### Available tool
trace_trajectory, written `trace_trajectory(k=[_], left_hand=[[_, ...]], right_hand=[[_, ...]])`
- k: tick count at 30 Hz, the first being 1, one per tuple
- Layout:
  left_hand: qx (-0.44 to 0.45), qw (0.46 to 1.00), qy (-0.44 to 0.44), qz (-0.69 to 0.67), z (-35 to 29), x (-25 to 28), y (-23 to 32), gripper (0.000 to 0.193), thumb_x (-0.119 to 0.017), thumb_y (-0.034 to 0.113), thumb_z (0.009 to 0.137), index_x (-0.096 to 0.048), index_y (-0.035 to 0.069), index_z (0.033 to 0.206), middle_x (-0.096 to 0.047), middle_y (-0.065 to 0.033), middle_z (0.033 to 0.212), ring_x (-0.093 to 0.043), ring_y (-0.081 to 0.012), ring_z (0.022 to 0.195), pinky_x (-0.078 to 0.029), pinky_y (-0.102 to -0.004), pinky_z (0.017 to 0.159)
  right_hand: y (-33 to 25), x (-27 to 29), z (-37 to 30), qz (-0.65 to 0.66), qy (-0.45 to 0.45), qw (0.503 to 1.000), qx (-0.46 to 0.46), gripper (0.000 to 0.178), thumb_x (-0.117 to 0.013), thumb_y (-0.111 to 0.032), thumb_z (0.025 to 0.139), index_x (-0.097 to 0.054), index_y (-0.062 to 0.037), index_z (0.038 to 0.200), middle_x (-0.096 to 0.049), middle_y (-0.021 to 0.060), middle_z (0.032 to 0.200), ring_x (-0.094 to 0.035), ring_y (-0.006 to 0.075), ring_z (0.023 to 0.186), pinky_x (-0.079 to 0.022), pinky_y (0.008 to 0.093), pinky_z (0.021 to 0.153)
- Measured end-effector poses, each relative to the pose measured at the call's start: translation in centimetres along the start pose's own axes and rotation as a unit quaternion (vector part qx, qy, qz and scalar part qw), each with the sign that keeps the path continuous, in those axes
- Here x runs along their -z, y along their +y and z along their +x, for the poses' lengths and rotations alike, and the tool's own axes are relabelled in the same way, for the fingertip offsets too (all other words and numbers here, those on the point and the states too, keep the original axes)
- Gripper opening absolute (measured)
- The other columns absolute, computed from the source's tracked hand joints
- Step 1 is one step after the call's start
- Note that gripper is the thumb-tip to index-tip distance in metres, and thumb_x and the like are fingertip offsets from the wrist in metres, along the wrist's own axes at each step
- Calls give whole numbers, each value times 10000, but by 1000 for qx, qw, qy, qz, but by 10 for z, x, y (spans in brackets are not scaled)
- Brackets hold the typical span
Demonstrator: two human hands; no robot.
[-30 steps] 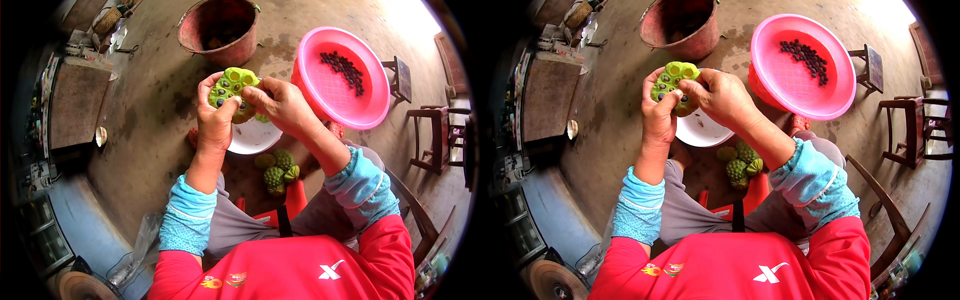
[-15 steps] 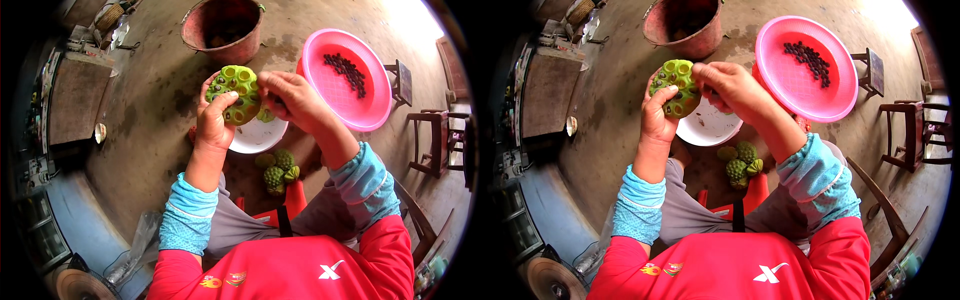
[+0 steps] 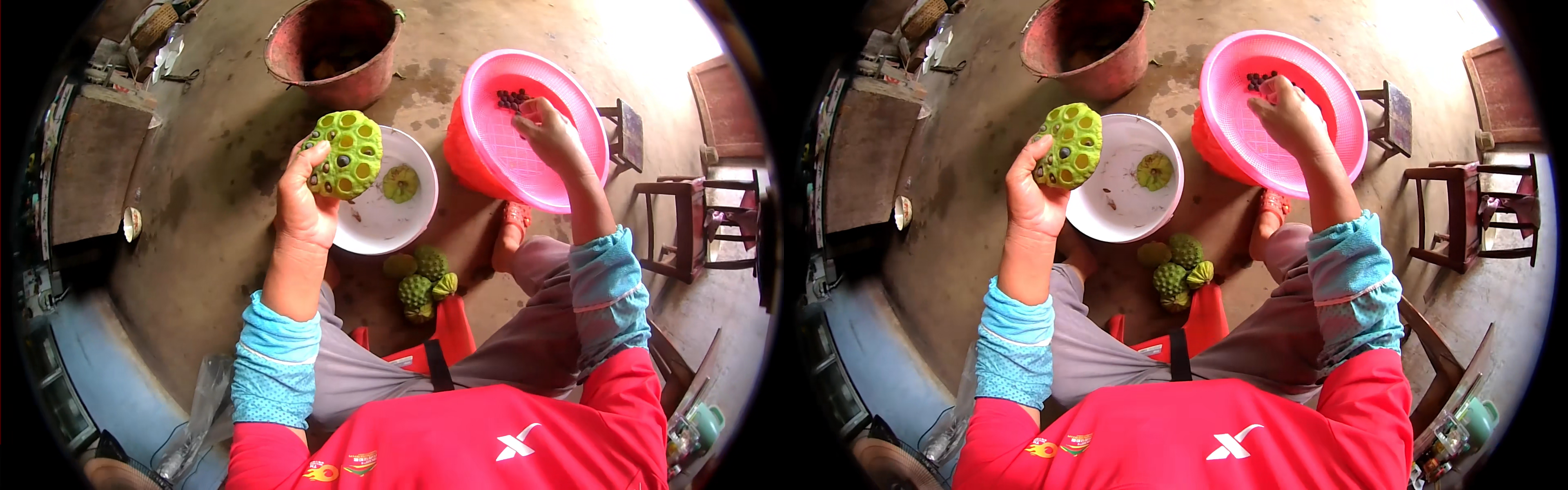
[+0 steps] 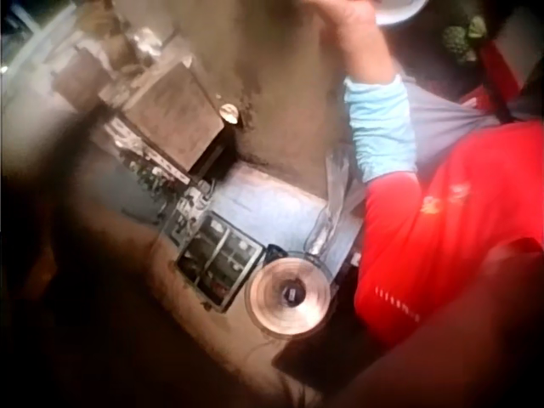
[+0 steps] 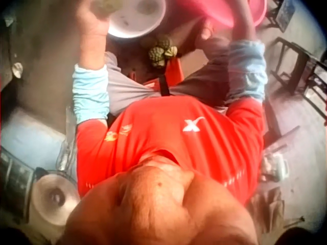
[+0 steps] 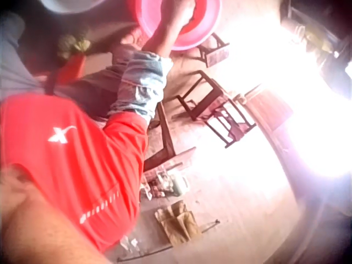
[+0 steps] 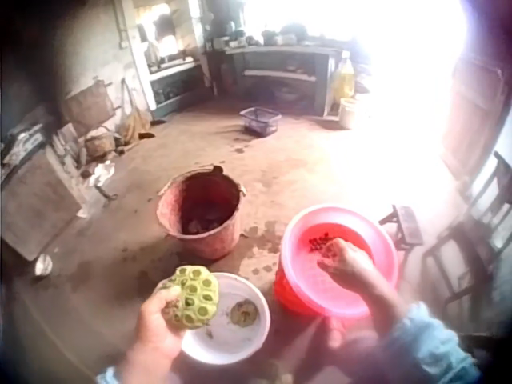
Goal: The person extracts seeds from lotus pods by hand and places the seeds into a pink bowl.
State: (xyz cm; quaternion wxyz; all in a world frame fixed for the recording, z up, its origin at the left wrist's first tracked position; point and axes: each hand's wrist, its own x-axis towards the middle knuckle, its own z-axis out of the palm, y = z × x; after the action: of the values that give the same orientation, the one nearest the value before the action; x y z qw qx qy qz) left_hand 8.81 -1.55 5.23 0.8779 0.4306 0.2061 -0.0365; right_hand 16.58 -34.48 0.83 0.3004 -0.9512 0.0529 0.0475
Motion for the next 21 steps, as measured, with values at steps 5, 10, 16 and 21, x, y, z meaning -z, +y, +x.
trace_trajectory(k=[5,10,16,21], left_hand=[[-22,1000,-8,18,1,-4,-5,379,-589,103,796,-540,39,1167,-607,-82,1091,-604,-215,995,-512,-380,890],[-46,998,-28,41,0,-6,-10,484,-625,8,771,-467,36,1227,-585,-89,1106,-597,-201,994,-506,-358,899],[-72,993,-54,69,-2,-14,-15,452,-643,-10,772,-457,47,1180,-581,-85,1100,-596,-183,993,-504,-333,897],[-73,992,-64,77,-5,-15,-16,401,-619,-55,784,-471,74,1134,-585,-68,1089,-602,-173,981,-510,-312,874]], right_hand=[[-27,-6,-19,41,48,994,85,365,-675,-319,851,-628,-45,1088,-662,166,1068,-649,303,991,-501,396,878],[-80,-21,-40,399,-127,904,81,141,-633,-141,915,-628,-2,943,-642,45,778,-601,94,710,-510,257,666],[-123,-38,-72,286,-83,925,235,205,-689,-201,867,-600,-23,915,-653,138,749,-661,248,691,-516,360,630],[-129,-52,-71,228,-82,950,195,444,-721,-459,799,-571,-44,849,-644,133,746,-646,326,700,-494,413,595]])
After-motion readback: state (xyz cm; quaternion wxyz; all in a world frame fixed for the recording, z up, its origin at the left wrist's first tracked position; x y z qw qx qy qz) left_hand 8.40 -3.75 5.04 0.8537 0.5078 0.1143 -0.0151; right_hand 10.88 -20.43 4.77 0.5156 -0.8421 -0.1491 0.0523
